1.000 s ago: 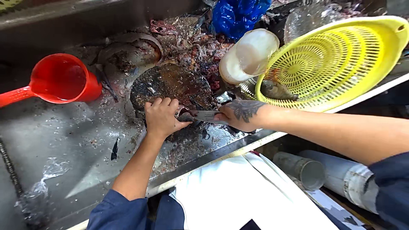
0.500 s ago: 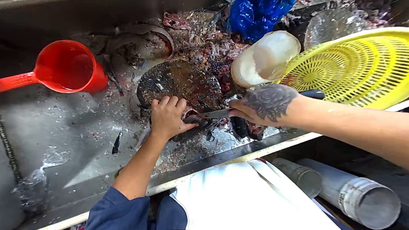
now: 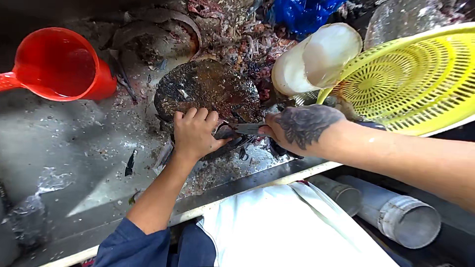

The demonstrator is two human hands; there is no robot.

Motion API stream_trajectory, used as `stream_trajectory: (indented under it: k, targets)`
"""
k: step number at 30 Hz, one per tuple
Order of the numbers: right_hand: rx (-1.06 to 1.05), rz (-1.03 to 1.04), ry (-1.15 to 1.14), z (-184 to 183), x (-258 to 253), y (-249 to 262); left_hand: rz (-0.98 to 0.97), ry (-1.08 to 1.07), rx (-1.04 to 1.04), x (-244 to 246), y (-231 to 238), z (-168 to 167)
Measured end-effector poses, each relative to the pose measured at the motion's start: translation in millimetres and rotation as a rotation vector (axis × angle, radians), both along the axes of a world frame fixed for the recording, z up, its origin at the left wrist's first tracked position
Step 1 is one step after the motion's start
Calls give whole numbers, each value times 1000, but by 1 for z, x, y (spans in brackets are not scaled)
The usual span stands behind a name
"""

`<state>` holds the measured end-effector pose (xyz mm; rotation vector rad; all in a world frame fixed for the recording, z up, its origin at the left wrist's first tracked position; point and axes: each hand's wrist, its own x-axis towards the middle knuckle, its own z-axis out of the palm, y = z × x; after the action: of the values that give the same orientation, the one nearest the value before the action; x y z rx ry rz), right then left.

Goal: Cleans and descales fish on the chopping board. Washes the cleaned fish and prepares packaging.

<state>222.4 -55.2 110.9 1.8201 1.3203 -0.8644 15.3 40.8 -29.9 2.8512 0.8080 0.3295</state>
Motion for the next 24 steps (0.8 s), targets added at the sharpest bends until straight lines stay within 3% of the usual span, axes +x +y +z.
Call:
stream_trajectory:
  k: [5, 11, 17, 24]
  targets:
    - [-32, -241, 182, -20, 0, -7, 88, -88, 63, -2, -12, -4]
    - [24, -340, 323, -29, 9, -20, 180, -223, 153, -10, -25, -13]
    - [183, -191, 292, -19, 17, -43, 79, -474, 214, -22, -29, -27]
    - [358, 33, 265, -16, 31, -51, -22, -488, 177, -40, -33, -30]
